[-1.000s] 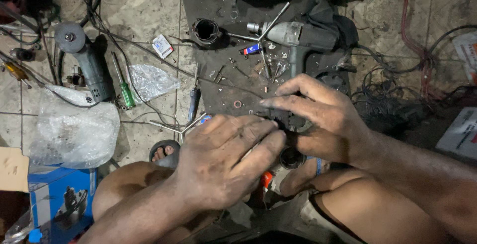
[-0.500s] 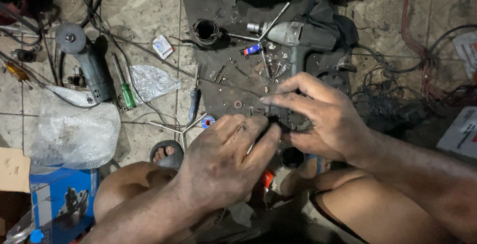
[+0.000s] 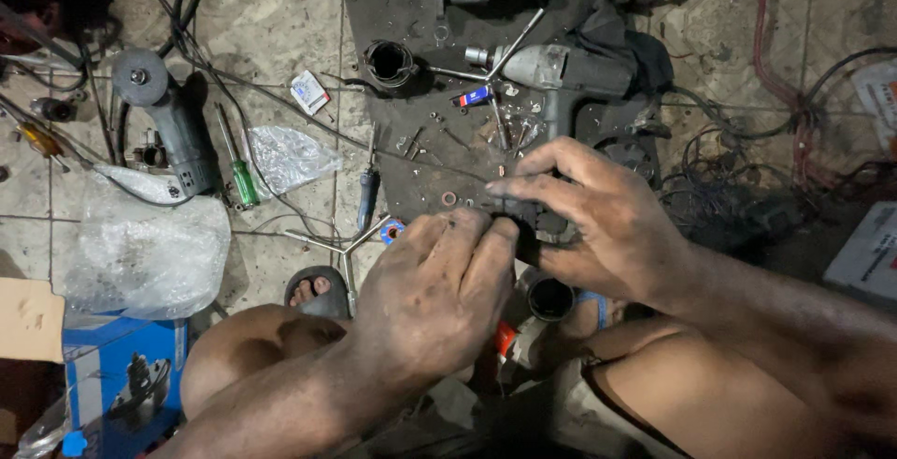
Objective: The person sits on the floor and assembles a small electrical component, inserting a wire and securing it with a screwdriver. They then use a soldering iron to solder the wire to the component multiple times.
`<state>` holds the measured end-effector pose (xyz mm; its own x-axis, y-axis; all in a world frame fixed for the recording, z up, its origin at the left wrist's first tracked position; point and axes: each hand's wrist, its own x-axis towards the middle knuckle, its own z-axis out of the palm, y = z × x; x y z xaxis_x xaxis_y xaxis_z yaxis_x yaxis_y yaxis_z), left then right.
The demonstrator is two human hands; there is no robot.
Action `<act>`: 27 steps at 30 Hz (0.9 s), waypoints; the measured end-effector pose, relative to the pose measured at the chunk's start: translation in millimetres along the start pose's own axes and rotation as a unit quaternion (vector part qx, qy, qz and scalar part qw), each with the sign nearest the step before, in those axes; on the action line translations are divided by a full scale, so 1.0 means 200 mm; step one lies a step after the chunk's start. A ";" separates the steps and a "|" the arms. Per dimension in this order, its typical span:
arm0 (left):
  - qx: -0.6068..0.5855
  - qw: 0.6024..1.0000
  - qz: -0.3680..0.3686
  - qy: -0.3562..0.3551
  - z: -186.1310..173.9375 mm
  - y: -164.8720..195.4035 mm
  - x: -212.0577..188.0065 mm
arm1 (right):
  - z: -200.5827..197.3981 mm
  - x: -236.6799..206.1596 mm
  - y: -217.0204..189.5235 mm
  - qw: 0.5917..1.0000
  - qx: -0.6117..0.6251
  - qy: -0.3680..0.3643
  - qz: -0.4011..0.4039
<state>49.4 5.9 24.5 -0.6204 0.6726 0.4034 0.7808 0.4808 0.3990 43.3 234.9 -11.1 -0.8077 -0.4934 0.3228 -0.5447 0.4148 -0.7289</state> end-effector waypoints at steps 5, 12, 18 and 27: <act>0.026 0.999 0.020 -0.028 0.00 0.00 0.00 | 0.00 0.01 -0.02 0.997 -0.045 -0.033 0.050; 0.049 0.998 -0.036 -0.008 -0.01 -0.01 -0.07 | 0.02 0.09 -0.03 0.993 -0.068 -0.059 0.071; 0.051 0.997 -0.061 0.017 -0.06 -0.08 -0.12 | 0.12 0.19 -0.06 0.994 -0.092 -0.040 0.040; 0.142 0.987 -0.065 -0.023 -0.11 -0.17 -0.19 | 0.24 0.28 -0.09 0.993 -0.097 -0.044 0.052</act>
<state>45.5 -48.1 13.6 -0.7181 0.6166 0.3227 0.6880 0.6988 0.1958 18.0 163.4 -8.7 -0.8431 -0.5025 0.1915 -0.5003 0.6023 -0.6221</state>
